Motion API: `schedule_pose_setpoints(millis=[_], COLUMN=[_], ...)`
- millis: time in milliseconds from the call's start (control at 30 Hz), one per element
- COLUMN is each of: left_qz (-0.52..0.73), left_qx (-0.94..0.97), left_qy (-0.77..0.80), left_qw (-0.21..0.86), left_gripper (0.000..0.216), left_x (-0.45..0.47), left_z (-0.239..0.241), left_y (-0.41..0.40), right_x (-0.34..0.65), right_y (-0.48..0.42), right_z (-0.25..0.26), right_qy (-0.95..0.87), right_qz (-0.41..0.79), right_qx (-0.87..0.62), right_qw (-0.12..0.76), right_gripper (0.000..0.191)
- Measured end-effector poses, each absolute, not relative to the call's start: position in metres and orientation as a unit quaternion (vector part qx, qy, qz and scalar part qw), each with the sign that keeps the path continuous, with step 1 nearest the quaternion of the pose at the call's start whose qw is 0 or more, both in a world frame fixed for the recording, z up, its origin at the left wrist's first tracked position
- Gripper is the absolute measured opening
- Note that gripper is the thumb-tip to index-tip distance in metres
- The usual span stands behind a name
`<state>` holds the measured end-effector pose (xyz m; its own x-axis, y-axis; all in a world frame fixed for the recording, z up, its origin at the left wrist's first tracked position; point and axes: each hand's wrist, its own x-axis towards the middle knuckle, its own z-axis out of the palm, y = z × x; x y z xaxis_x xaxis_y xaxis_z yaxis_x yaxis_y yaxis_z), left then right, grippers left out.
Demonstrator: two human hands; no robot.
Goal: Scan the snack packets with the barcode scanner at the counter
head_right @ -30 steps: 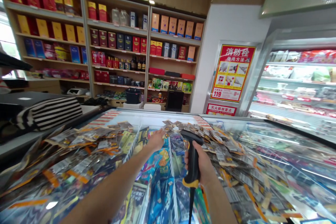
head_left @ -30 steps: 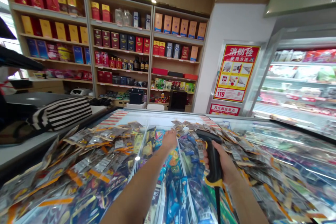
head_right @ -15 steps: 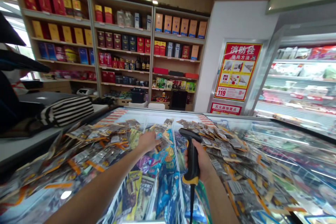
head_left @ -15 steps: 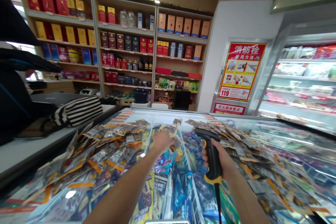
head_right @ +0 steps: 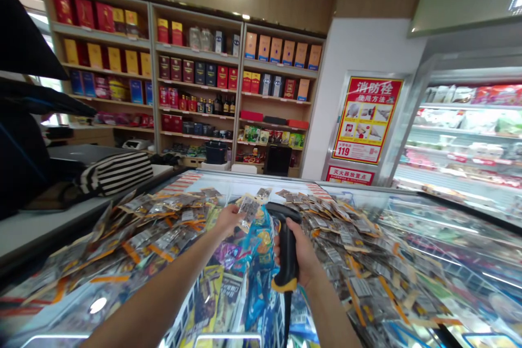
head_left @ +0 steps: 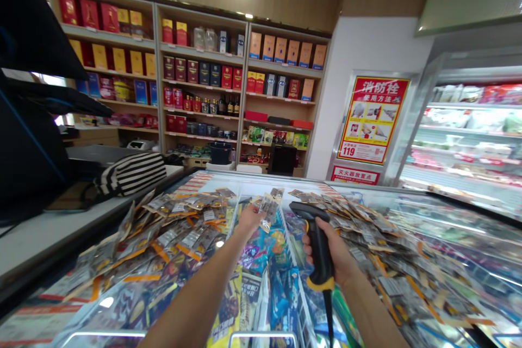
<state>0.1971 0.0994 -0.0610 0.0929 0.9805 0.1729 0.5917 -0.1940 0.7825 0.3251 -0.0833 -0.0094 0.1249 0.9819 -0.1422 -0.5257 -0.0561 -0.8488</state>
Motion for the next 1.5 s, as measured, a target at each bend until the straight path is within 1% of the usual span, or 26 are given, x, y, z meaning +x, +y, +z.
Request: schedule_pose_setpoints(millis=[233, 433, 667, 800, 1000, 1167, 1300, 1500], left_qz=[0.369, 0.359, 0.354, 0.343, 0.341, 0.358, 0.342, 0.298], left_qx=[0.677, 0.67, 0.655, 0.637, 0.618, 0.635, 0.69, 0.724], left_qy=[0.582, 0.611, 0.654, 0.685, 0.708, 0.682, 0.636, 0.62], left_qw=[0.258, 0.222, 0.134, 0.09, 0.008, -0.057, -0.046, 0.046], left_gripper=[0.017, 0.016, 0.02, 0.022, 0.032, 0.036, 0.035, 0.039], left_x=[0.187, 0.171, 0.136, 0.114, 0.086, 0.104, 0.152, 0.218], left_z=[-0.062, -0.055, -0.024, -0.01, -0.001, -0.001, -0.009, -0.038], left_y=[0.102, 0.105, 0.116, 0.122, 0.127, 0.123, 0.124, 0.137], right_x=[0.313, 0.316, 0.331, 0.34, 0.348, 0.352, 0.356, 0.367], right_y=[-0.082, -0.074, -0.066, -0.062, -0.06, -0.059, -0.057, -0.06], right_z=[0.006, 0.008, 0.003, -0.001, -0.004, -0.005, -0.006, -0.007], right_qy=[-0.289, -0.3, -0.286, -0.278, -0.268, -0.263, -0.251, -0.243], right_qz=[0.599, 0.589, 0.572, 0.568, 0.559, 0.561, 0.561, 0.549], right_qx=[-0.409, -0.405, -0.428, -0.431, -0.441, -0.428, -0.44, -0.436], right_qw=[0.625, 0.631, 0.639, 0.644, 0.65, 0.658, 0.655, 0.671], right_gripper=[0.025, 0.027, 0.031, 0.029, 0.028, 0.026, 0.025, 0.023])
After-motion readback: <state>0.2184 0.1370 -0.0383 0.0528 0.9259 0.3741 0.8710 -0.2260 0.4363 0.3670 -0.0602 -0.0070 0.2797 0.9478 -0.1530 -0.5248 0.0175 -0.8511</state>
